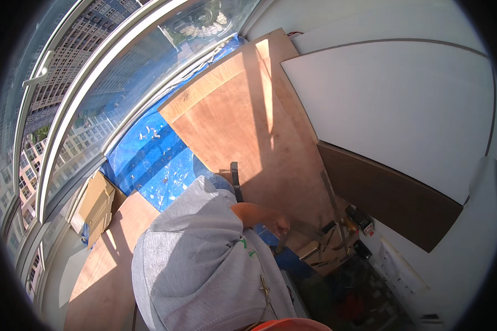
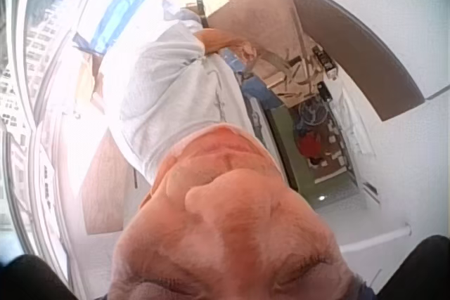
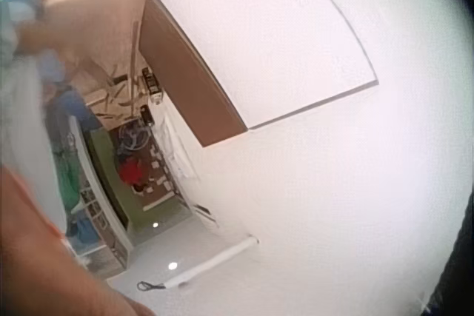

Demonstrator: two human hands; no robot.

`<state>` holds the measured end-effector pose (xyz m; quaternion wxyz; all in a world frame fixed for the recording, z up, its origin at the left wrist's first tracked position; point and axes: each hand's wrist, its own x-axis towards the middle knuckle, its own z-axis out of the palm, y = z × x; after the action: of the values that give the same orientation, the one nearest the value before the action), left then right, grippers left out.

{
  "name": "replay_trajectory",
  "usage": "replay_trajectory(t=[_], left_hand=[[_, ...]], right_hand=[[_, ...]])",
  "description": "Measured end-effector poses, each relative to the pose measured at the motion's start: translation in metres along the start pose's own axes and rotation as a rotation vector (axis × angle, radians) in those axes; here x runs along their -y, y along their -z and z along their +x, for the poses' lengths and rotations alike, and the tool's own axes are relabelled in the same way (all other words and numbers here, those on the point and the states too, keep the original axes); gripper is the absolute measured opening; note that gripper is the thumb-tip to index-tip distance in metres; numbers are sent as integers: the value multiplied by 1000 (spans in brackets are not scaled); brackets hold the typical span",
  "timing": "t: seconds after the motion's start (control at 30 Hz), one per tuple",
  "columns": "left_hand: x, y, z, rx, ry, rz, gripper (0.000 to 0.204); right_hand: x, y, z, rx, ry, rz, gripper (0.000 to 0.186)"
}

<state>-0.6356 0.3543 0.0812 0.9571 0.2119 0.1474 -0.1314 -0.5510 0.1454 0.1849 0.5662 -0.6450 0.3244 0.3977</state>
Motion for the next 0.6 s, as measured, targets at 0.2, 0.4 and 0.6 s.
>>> replay_trajectory(t=[0.2, 0.4, 0.6], left_hand=[[-3, 14, -32, 115, 132, -39, 55], [41, 40, -26, -23, 144, 138, 49], [62, 89, -42, -15, 256, 266, 23]], right_hand=[[-132, 55, -28, -145, 70, 43, 48], [-210, 26, -87, -124, 221, 56, 50], [-294, -9, -113, -100, 197, 233, 49]])
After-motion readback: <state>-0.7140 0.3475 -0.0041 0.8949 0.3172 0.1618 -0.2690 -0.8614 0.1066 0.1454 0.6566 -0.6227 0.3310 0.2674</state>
